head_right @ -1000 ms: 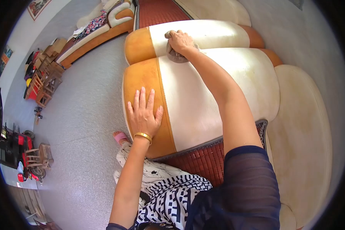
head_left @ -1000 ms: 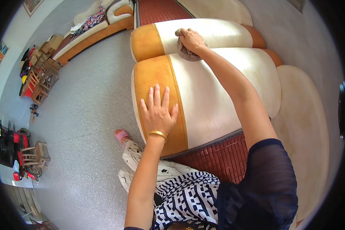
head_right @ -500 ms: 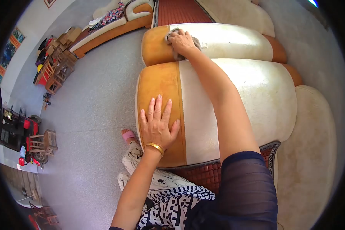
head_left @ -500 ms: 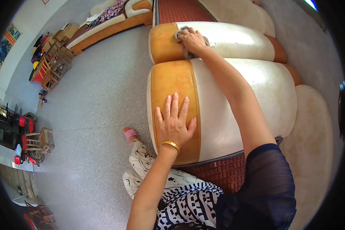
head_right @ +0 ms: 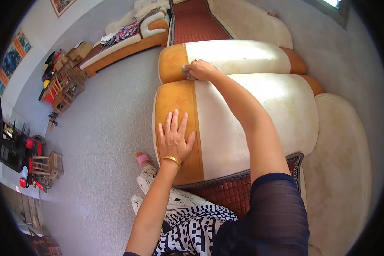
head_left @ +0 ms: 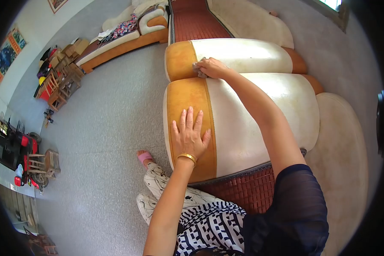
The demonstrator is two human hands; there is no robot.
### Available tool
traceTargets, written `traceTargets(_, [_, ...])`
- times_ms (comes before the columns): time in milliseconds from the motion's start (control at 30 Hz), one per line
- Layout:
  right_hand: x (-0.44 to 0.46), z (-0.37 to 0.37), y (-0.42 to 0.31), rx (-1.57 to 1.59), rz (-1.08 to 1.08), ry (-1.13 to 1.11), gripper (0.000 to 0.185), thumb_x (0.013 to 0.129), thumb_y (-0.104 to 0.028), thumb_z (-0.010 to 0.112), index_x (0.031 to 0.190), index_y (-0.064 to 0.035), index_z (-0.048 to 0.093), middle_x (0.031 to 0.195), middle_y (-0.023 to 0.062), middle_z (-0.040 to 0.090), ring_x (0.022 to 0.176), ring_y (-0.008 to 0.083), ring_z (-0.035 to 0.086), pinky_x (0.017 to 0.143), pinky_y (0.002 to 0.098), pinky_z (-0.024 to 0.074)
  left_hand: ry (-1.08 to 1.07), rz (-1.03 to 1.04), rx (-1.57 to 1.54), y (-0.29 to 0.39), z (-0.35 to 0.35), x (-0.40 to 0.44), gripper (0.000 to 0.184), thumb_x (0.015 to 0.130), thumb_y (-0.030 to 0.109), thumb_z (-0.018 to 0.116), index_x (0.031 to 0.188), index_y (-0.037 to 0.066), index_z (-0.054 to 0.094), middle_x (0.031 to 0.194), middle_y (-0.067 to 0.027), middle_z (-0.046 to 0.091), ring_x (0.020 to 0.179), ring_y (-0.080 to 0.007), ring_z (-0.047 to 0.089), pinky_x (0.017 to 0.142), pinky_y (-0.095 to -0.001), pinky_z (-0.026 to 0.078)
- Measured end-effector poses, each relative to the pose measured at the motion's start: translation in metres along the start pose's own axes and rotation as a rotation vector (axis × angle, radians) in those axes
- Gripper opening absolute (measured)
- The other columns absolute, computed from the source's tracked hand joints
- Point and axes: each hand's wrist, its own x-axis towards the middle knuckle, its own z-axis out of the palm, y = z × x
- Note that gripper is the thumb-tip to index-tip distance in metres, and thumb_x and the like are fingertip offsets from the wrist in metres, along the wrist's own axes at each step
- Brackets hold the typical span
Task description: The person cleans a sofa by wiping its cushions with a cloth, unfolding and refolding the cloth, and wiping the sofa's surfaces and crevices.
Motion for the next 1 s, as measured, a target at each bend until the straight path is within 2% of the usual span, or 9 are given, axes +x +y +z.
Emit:
traceTargets(67, [-0.023,-0.018,-0.005,0.076,0.085,-0.043,0.032,0.082,-0.024,0.049,0.108,-0.0195,0.067,0.099,0.0089,0.069,0.093,0.0300,0.064,0.087,0.0384,0.0478,-0.007,0.005,-0.001,-0.001,0.001,-0.001,0.058,0.085,0.040,0.053,0.138,0.017,0.046,0.147,-0.0129,0.036,0.136,-0.0295,0.032,0.108,-0.0553,0.022])
traceTargets(233, [-0.080,-0.061,0.023,-0.030,0.381,-0.201,0.033,0.082,-0.028,0.051,0.109,-0.0198,0.068,0.105,0.0083,0.068,0.097,0.0280,0.064,0.087,0.0385,0.0492,0.017,0.017,0.044,-0.001,0.003,-0.001,0.056,0.087,0.041,0.050,0.138,0.018,0.045,0.147,-0.0118,0.035,0.136,-0.0280,0.032,0.109,-0.0543,0.022])
traceTargets(367, [-0.146,-0.065,0.100,-0.270,0.597,-0.102,0.031,0.084,-0.026,0.050,0.110,-0.0216,0.068,0.117,0.0067,0.064,0.107,0.0275,0.060,0.091,0.0401,0.0482,0.000,0.023,0.075,-0.001,0.005,-0.001,0.056,0.089,0.041,0.048,0.140,0.018,0.042,0.148,-0.0112,0.035,0.137,-0.0274,0.030,0.110,-0.0536,0.021])
traceTargets(500, [-0.238,-0.101,0.140,-0.425,0.907,-0.093,0.035,0.088,-0.026,0.047,0.118,-0.0179,0.063,0.124,0.0080,0.059,0.118,0.0294,0.052,0.097,0.0421,0.0431,-0.004,0.023,0.075,-0.001,0.003,-0.002,0.056,0.090,0.041,0.047,0.141,0.018,0.041,0.148,-0.0110,0.034,0.138,-0.0275,0.029,0.110,-0.0531,0.020])
traceTargets(567, [-0.287,-0.122,0.122,-0.327,1.026,0.099,0.037,0.087,-0.026,0.049,0.121,-0.0160,0.059,0.123,0.0107,0.059,0.115,0.0305,0.053,0.097,0.0429,0.0428,-0.005,0.026,0.060,-0.001,0.004,-0.002,0.056,0.090,0.041,0.046,0.141,0.018,0.041,0.148,-0.0109,0.034,0.138,-0.0276,0.029,0.111,-0.0530,0.020])
traceTargets(667, [-0.341,-0.113,0.154,-0.383,1.169,0.139,0.036,0.085,-0.026,0.052,0.118,-0.0146,0.059,0.121,0.0135,0.058,0.111,0.0320,0.055,0.094,0.0441,0.0439,0.011,0.020,0.078,-0.002,0.005,-0.003,0.056,0.091,0.042,0.045,0.141,0.019,0.040,0.149,-0.0101,0.033,0.138,-0.0268,0.028,0.111,-0.0531,0.020])
traceTargets(800, [-0.366,-0.100,0.102,-0.437,1.170,0.220,0.031,0.084,-0.025,0.052,0.111,-0.0127,0.060,0.118,0.0145,0.058,0.105,0.0339,0.056,0.090,0.0452,0.0446,0.010,0.016,0.083,-0.002,0.005,-0.003,0.056,0.092,0.043,0.044,0.141,0.019,0.040,0.149,-0.0094,0.033,0.139,-0.0262,0.028,0.110,-0.0531,0.021])
traceTargets(867, [-0.377,-0.082,0.079,-0.504,1.039,0.416,0.026,0.083,-0.025,0.053,0.103,-0.0112,0.060,0.112,0.0135,0.059,0.097,0.0354,0.058,0.085,0.0457,0.0462,0.009,0.023,0.084,-0.003,0.007,-0.003,0.055,0.092,0.043,0.044,0.142,0.019,0.040,0.149,-0.0093,0.033,0.139,-0.0261,0.027,0.110,-0.0531,0.021])
traceTargets(1000, [-0.379,-0.061,0.018,-0.480,0.926,0.507,0.026,0.078,-0.023,0.058,0.101,-0.0119,0.060,0.106,0.0116,0.060,0.091,0.0354,0.057,0.080,0.0440,0.0477,0.002,0.029,0.105,-0.003,0.006,-0.003,0.055,0.093,0.044,0.043,0.142,0.019,0.039,0.150,-0.0092,0.032,0.139,-0.0259,0.027,0.111,-0.0528,0.020])
